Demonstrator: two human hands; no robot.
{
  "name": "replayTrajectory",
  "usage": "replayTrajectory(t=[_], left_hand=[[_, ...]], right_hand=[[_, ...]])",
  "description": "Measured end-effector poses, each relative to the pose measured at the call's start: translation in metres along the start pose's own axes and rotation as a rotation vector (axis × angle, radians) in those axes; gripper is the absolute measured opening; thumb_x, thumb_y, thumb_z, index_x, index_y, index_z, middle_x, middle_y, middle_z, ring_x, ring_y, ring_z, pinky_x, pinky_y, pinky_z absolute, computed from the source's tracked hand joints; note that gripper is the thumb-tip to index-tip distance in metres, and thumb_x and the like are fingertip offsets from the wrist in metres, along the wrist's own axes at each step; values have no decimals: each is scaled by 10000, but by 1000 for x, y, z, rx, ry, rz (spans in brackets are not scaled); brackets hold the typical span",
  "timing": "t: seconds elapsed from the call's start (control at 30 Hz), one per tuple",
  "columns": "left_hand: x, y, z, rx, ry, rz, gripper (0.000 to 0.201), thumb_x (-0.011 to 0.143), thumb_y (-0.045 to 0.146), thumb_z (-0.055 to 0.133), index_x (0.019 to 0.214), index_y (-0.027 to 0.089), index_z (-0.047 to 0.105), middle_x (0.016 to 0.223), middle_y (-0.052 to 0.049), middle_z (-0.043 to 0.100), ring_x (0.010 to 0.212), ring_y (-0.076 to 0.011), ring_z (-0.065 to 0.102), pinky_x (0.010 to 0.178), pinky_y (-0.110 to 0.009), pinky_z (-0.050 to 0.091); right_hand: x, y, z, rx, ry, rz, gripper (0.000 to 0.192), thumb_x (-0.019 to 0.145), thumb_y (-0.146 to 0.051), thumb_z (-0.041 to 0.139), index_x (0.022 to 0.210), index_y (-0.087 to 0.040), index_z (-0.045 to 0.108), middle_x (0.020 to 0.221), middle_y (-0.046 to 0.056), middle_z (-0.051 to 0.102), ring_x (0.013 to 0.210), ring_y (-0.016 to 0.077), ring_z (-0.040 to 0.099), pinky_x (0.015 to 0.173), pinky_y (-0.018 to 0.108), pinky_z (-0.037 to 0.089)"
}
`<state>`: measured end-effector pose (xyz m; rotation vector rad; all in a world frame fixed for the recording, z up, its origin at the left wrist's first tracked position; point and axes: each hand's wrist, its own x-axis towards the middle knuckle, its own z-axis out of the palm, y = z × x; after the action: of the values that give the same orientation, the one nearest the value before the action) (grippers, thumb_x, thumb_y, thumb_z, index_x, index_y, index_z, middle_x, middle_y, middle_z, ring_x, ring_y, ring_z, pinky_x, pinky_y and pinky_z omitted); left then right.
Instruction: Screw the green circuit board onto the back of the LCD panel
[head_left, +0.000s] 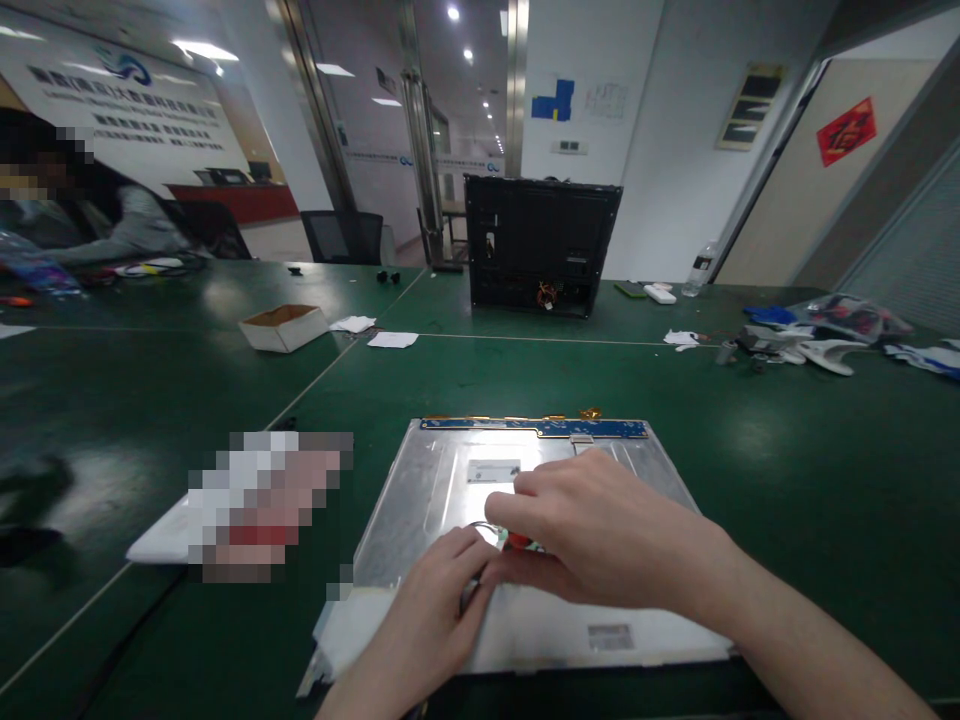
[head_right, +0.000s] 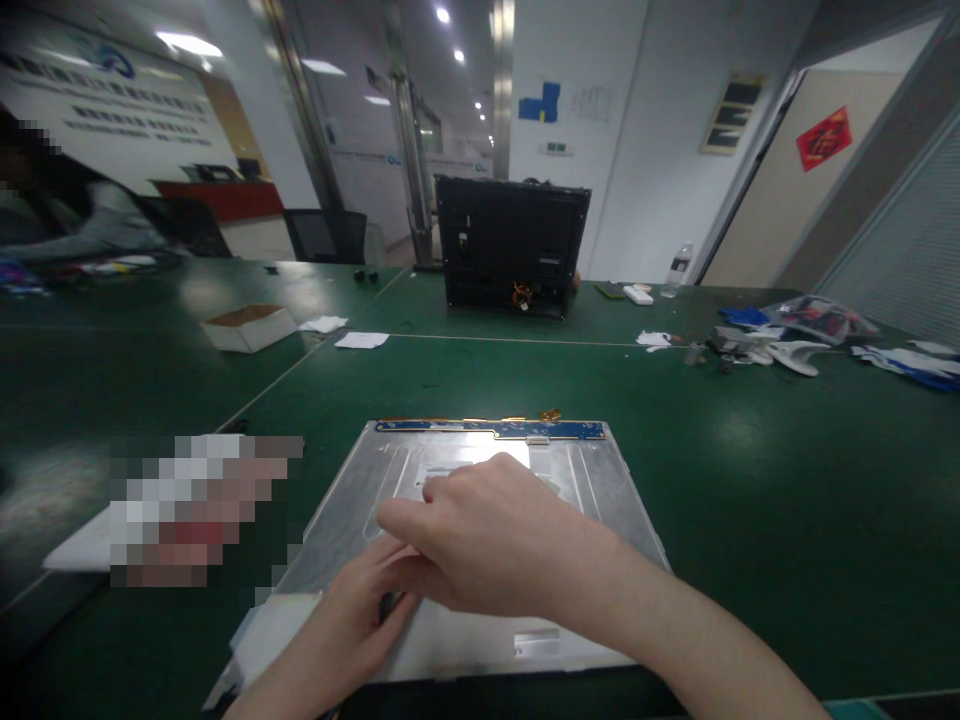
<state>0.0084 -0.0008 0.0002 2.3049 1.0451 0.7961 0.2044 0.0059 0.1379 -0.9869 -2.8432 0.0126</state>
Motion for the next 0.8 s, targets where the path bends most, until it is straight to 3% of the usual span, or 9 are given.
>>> replayTrajectory(t=[0.23,0.5,0.8], left_hand=[[2,2,0,4,-5,-11,223,833,104,461,938,207,628,961,-60,650,896,-216,617,774,-314,511],[1,1,-1,-15,-43,-37,211,858,128,438,901,200,632,917,-75,623,890,-227,584,761,-324,501],[3,1,-1,-26,-23,2,253,858,119,439,1001,213,625,999,-72,631,948,-227,585,847,-351,492]], right_hand=[[0,-2,1,-21,-7,27,151,954,-302,440,891,-195,526,753,10,638,581,110,508,502,291,144],[0,-4,-2,31,-3,29,72,859,-218,485,918,-184,509,781,5,634,580,110,496,468,280,171],[0,-1,1,-7,9,49,141,927,-333,501,898,-195,501,746,-1,641,586,124,533,481,288,155]])
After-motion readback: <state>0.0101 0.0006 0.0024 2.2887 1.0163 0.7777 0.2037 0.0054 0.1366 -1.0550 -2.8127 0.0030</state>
